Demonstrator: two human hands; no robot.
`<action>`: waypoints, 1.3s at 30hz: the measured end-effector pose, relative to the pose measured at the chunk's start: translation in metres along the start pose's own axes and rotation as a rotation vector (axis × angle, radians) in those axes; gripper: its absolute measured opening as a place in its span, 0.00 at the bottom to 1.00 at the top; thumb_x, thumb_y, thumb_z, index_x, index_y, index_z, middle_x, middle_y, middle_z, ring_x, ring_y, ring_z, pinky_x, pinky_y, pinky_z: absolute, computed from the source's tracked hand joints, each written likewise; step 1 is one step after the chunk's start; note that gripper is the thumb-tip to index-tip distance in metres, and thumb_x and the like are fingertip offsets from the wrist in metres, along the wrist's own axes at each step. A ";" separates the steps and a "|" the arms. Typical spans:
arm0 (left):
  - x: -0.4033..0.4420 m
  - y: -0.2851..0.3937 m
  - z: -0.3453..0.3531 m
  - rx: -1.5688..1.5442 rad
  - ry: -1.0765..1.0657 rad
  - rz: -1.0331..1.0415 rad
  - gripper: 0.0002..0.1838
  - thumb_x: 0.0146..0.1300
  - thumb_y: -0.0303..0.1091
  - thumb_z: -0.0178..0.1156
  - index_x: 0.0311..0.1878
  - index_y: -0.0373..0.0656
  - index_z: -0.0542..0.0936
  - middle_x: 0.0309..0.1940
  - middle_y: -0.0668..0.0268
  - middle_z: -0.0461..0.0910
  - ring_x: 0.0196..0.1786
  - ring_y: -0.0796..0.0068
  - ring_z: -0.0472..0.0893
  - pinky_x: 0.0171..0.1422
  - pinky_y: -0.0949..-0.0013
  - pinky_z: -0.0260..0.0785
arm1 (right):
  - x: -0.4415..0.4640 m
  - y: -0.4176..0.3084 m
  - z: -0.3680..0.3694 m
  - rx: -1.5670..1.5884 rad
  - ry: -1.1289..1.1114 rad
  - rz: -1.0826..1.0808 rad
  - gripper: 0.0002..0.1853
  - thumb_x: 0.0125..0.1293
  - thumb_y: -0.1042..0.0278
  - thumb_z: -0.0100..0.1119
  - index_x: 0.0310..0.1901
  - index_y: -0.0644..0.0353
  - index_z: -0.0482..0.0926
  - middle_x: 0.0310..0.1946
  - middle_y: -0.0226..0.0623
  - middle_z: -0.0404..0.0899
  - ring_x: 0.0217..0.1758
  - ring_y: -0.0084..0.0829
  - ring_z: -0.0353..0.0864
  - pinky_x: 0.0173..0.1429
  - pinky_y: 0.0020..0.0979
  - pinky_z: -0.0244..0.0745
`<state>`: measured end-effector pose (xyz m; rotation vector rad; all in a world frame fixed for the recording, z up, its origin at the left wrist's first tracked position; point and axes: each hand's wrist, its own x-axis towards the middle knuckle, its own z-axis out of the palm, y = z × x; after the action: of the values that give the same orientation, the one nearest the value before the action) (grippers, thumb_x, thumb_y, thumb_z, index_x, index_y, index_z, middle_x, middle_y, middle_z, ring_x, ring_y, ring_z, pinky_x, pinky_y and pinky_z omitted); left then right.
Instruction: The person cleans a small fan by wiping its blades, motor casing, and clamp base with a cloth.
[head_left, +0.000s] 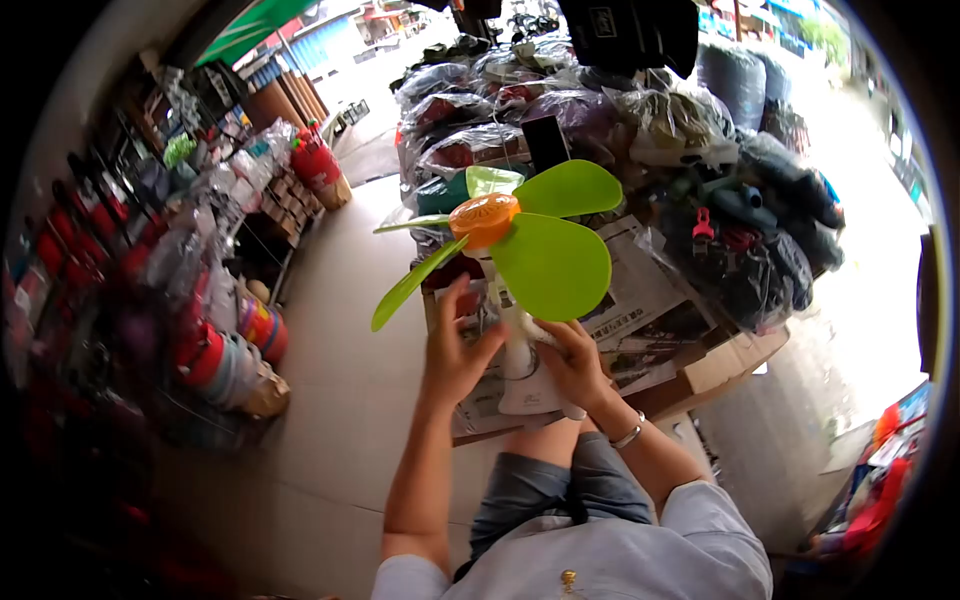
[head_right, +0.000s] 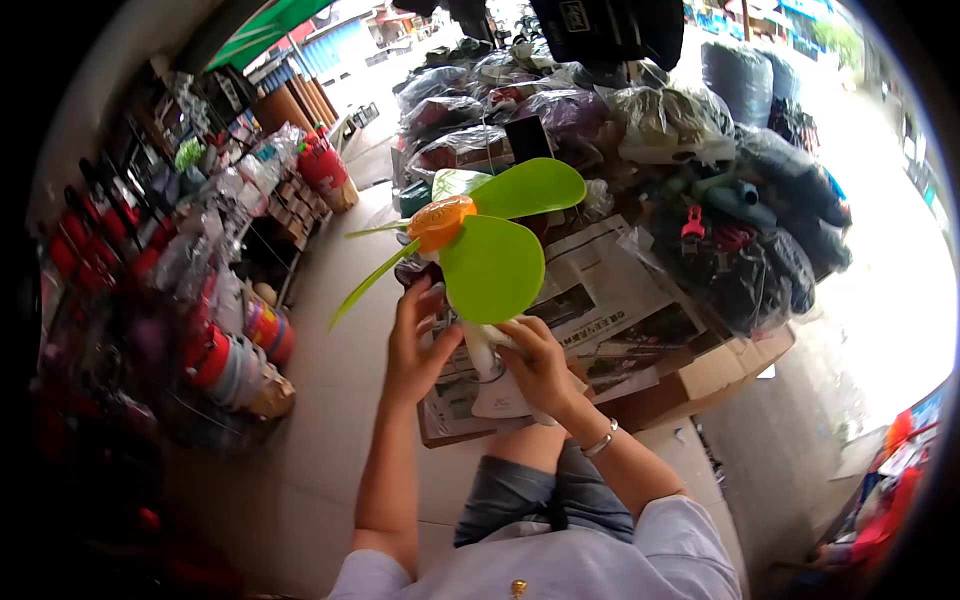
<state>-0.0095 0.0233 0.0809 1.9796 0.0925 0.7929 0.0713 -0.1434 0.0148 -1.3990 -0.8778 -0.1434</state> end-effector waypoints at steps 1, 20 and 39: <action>0.013 0.006 0.014 0.024 -0.022 0.011 0.33 0.60 0.39 0.70 0.65 0.39 0.69 0.56 0.57 0.76 0.57 0.66 0.77 0.61 0.63 0.69 | -0.004 -0.002 0.003 -0.029 -0.038 -0.007 0.25 0.59 0.84 0.60 0.61 0.59 0.77 0.53 0.48 0.75 0.55 0.40 0.77 0.56 0.36 0.73; -0.032 -0.007 0.018 -1.218 -0.147 -0.466 0.29 0.71 0.52 0.51 0.66 0.41 0.68 0.58 0.52 0.76 0.56 0.54 0.81 0.41 0.60 0.86 | 0.018 -0.063 -0.078 -0.253 0.171 -0.516 0.25 0.54 0.80 0.62 0.56 0.56 0.81 0.47 0.41 0.75 0.48 0.37 0.77 0.54 0.33 0.72; -0.070 -0.061 0.036 -1.119 -0.208 -0.368 0.32 0.70 0.51 0.57 0.69 0.40 0.67 0.61 0.57 0.75 0.57 0.63 0.80 0.57 0.62 0.79 | 0.006 -0.027 -0.017 -0.043 -0.090 -0.304 0.18 0.53 0.73 0.71 0.49 0.54 0.85 0.45 0.41 0.75 0.46 0.41 0.77 0.49 0.36 0.75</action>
<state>-0.0293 0.0022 -0.0142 0.9195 -0.0971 0.2613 0.0676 -0.1624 0.0409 -1.3126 -1.1660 -0.3334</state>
